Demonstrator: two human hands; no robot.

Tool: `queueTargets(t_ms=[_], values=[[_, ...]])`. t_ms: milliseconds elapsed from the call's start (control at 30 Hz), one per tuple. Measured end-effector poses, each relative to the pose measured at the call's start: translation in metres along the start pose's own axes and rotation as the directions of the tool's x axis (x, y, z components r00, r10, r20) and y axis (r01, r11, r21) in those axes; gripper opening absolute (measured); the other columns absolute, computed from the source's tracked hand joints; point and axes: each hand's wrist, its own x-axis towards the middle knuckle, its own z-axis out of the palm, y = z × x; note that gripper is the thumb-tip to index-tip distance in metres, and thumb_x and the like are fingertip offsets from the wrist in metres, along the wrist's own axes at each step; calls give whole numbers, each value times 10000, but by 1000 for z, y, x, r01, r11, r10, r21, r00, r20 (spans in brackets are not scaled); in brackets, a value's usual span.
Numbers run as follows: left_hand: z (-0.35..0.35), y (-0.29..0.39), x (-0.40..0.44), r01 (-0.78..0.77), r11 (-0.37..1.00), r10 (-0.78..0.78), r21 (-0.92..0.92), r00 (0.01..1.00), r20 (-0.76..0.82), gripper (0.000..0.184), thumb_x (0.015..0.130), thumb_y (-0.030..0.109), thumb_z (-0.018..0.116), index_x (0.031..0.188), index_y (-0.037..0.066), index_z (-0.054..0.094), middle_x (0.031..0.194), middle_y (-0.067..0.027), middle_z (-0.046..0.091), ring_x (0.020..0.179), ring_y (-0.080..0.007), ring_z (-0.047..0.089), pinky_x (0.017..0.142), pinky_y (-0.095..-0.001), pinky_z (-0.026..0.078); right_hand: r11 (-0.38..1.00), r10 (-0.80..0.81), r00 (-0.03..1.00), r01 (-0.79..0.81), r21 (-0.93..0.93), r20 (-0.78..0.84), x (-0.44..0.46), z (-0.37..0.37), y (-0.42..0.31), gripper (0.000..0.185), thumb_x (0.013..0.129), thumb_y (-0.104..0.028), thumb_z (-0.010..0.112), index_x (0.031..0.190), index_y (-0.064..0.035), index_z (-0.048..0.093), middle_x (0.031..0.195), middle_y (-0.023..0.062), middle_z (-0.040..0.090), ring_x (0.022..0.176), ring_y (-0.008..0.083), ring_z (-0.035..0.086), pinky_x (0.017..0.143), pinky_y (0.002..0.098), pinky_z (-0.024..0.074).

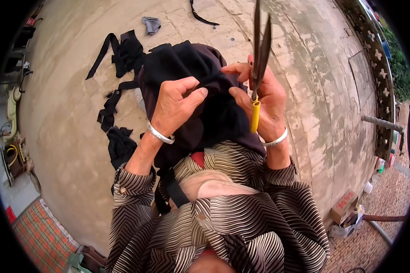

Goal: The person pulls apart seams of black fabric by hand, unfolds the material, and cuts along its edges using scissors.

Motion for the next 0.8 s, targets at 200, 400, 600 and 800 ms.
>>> queueTargets(t_ms=[200, 400, 600, 800], values=[[4, 9, -4, 2, 982, -10, -191, 999, -39, 105, 754, 57, 629, 759, -41, 593, 602, -41, 559, 576, -82, 518, 552, -254, 429, 967, -157, 903, 224, -125, 400, 25, 9, 2, 317, 701, 60, 701, 973, 8, 547, 942, 127, 601, 862, 313, 628, 774, 321, 493], [-16, 15, -2, 191, 981, -183, -24, 963, 195, 111, 760, 29, 630, 846, -29, 588, 760, 22, 585, 687, -44, 524, 639, -201, 415, 996, 17, 877, -55, 65, 480, 35, 8, 26, 324, 750, 82, 631, 1053, 20, 534, 899, 38, 624, 855, 98, 588, 767, 249, 498], [-12, 14, -2, 194, 967, -178, -162, 978, 110, 139, 758, 8, 654, 871, -29, 582, 752, 12, 582, 695, -37, 525, 632, -196, 409, 936, 190, 858, -305, 175, 478, 35, 6, 31, 281, 741, 106, 589, 999, 20, 516, 861, 48, 617, 827, 102, 598, 743, 243, 496], [-16, 12, 1, 313, 950, -305, -23, 939, 156, 75, 812, 41, 633, 798, -26, 603, 706, 56, 534, 663, -17, 468, 607, -185, 379, 962, 272, 957, -274, 6, 101, 30, 8, 27, 341, 757, 47, 672, 1069, 0, 543, 786, 30, 577, 771, 108, 587, 687, 244, 488]])
